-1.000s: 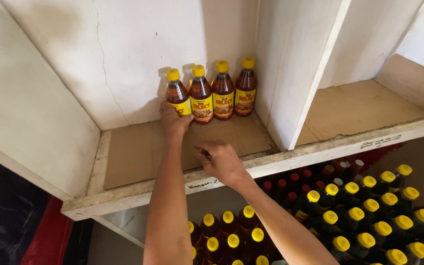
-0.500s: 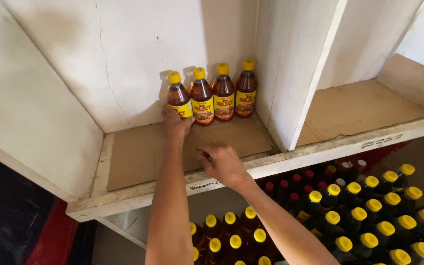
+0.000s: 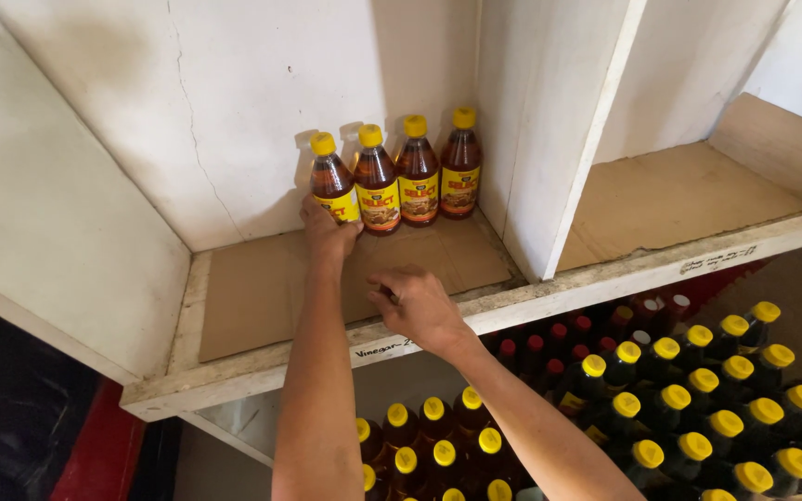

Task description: Stocking vinegar bottles from a floor-level crate onto a wooden storage shelf.

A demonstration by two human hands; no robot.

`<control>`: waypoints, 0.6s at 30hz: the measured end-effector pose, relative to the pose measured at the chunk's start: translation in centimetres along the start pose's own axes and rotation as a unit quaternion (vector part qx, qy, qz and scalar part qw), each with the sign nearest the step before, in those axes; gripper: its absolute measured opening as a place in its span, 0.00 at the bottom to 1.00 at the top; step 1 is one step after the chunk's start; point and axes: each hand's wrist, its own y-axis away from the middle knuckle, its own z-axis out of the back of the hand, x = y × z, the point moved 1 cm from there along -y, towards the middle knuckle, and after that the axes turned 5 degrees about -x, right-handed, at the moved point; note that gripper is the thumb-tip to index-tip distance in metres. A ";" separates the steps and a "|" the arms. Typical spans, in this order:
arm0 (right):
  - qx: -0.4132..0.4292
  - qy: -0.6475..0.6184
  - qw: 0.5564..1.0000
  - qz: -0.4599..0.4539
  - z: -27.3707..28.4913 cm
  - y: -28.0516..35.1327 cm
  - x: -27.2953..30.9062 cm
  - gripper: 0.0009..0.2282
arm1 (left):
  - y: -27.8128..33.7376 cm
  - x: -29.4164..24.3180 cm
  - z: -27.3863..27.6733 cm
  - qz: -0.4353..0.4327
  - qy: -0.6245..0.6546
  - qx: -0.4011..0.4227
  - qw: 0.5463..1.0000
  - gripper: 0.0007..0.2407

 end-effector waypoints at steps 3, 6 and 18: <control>0.000 0.000 1.000 -0.014 -0.1 0.0 0.0 0.09 | -0.2 0.7 -0.4 0.005 -0.024 0.001 1.000 0.42; -0.002 0.019 1.000 0.021 -0.3 0.1 -0.3 0.09 | -0.5 0.8 -0.5 0.021 -0.040 -0.002 0.999 0.45; -0.101 -0.072 0.988 0.097 0.5 3.0 1.2 0.07 | 9.8 -7.0 13.3 -0.171 0.065 -0.107 0.977 0.24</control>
